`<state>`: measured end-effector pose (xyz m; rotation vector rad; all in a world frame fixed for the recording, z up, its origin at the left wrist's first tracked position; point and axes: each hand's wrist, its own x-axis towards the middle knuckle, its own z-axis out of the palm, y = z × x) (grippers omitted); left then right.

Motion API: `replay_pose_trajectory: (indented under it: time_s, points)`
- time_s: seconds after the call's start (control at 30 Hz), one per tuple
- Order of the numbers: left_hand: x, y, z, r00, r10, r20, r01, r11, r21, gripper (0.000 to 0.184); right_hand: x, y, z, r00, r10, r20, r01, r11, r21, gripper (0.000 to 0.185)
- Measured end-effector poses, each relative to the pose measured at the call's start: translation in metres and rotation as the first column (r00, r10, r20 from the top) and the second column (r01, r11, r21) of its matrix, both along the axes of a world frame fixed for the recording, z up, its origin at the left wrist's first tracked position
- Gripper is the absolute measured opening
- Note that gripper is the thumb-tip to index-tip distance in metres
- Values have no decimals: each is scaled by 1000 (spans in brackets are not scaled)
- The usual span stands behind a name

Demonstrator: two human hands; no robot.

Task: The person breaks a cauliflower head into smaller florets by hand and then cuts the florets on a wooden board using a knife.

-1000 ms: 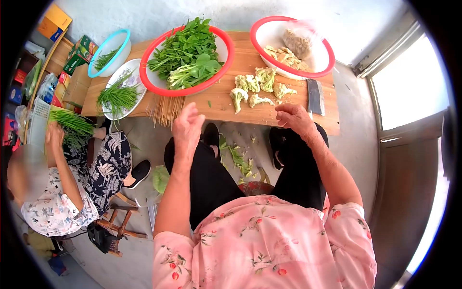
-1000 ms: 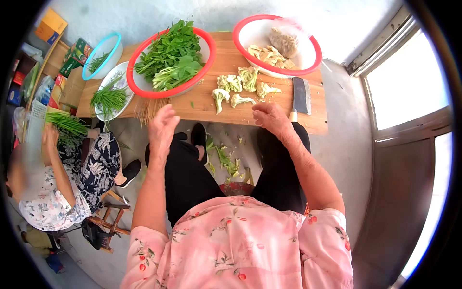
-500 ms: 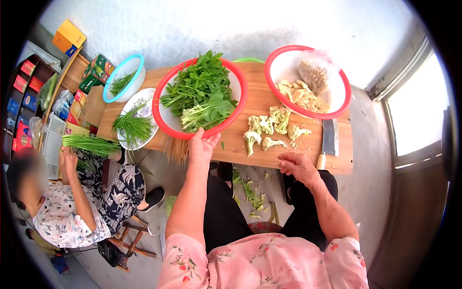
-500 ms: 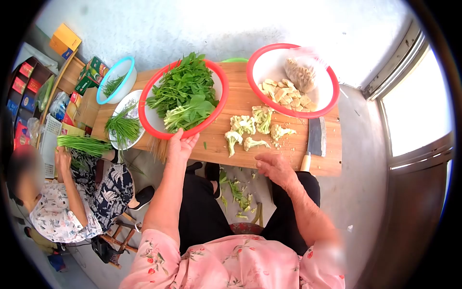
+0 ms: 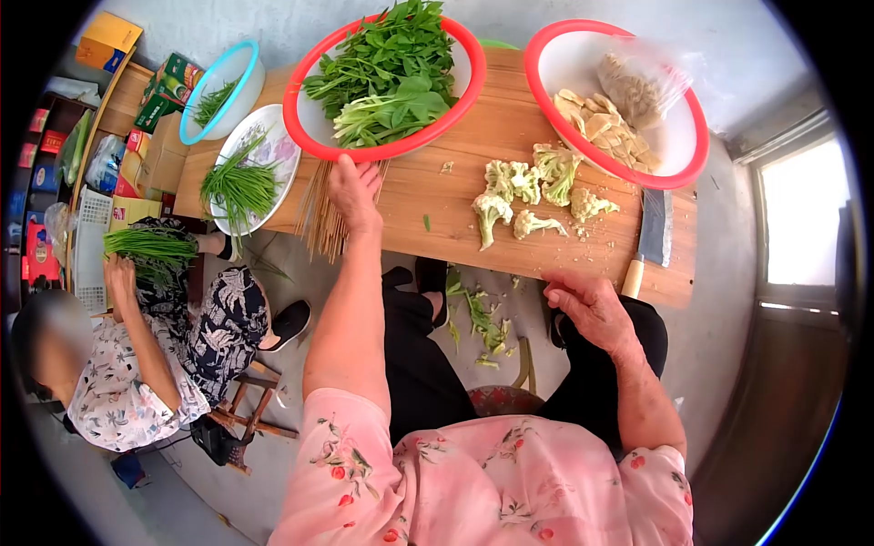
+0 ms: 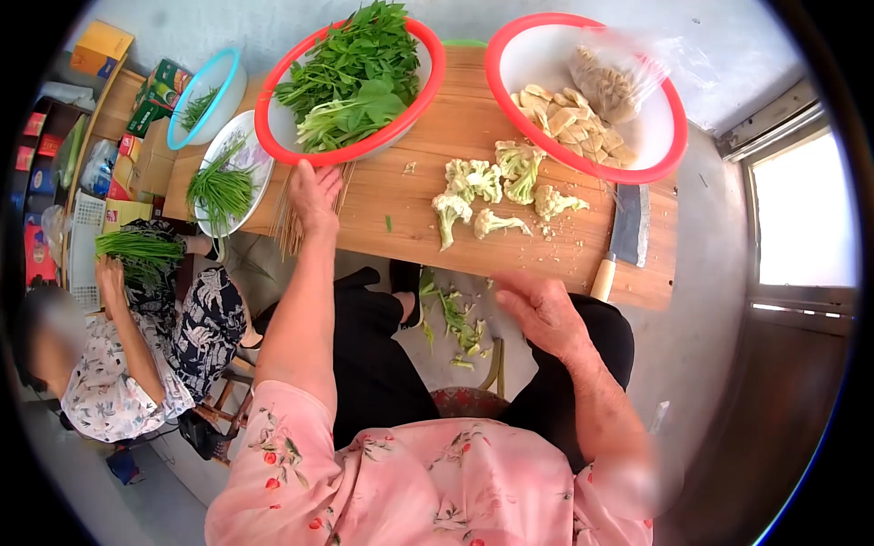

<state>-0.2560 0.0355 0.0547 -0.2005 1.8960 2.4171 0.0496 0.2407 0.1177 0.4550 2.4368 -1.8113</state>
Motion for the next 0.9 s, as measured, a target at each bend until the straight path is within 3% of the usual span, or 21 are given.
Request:
replay_pose_trajectory:
  time_s: [0.03, 0.07, 0.13, 0.17, 0.23, 0.3, 0.37, 0.43, 0.47, 0.53, 0.57, 0.67, 0.73, 0.8, 0.83, 0.9]
  points:
    - [7, -7, -15, 962, -68, -264, -96, 821, -563, 59, 1, 0, 0, 1000, -3, -29, 4, 999, 33, 27]
    - [17, -9, -34, 963, -66, -263, -99, 818, -566, 59, 1, 0, 0, 998, -6, -60, 10, 998, 67, 27]
    - [51, -2, -61, 939, -280, -198, -64, 424, -903, 70, 1, 1, 4, 999, -5, -40, 7, 998, 55, 26]
    - [63, -6, -80, 940, -278, -199, -67, 422, -904, 70, 2, 1, 4, 999, 2, -50, 2, 996, 85, 26]
    - [83, -11, -106, 876, -421, -234, -241, 38, -970, 77, 3, 2, 4, 998, 8, -62, -1, 994, 113, 26]
    - [87, -6, -108, 902, -398, -167, -182, 0, -983, 79, 6, 5, 3, 997, 32, -74, -16, 977, 214, 25]
    - [98, 4, -94, 924, -370, -92, -115, -40, -993, 80, 11, 6, 4, 998, 21, -62, -8, 981, 196, 26]
    - [100, 19, -76, 666, -725, -178, 157, 369, -916, 84, 10, 7, 3, 998, 23, -64, -11, 983, 182, 26]
    - [92, 19, -75, 665, -725, -180, 154, 369, -916, 84, 11, 7, 3, 996, -11, -93, 27, 986, 166, 25]
    - [71, 20, -76, 804, -585, -106, -24, 146, -989, 86, 15, 10, 1, 992, -62, -115, 79, 985, 155, 25]
    - [59, 18, -80, 880, -474, -25, -12, 31, -999, 87, 17, 12, -1, 992, -68, -104, 84, 984, 159, 25]
    - [56, 19, -96, 783, -621, -42, -20, 43, -999, 89, 21, 15, 3, 994, -91, -53, 98, 985, 140, 26]
    - [84, 37, -82, 603, -795, -68, 160, 204, -966, 91, 21, 17, 4, 994, -106, -21, 108, 987, 120, 26]
    - [85, 52, -80, 604, -766, -217, 118, 356, -927, 92, 23, 20, 0, 990, -112, -86, 125, 978, 164, 25]
    - [75, 56, -85, 598, -772, -216, 128, 359, -925, 92, 24, 22, -2, 989, -122, -80, 134, 976, 169, 25]
    - [45, 54, -97, 715, -659, -231, -19, 313, -950, 87, 25, 21, -5, 990, -91, -112, 109, 980, 167, 25]
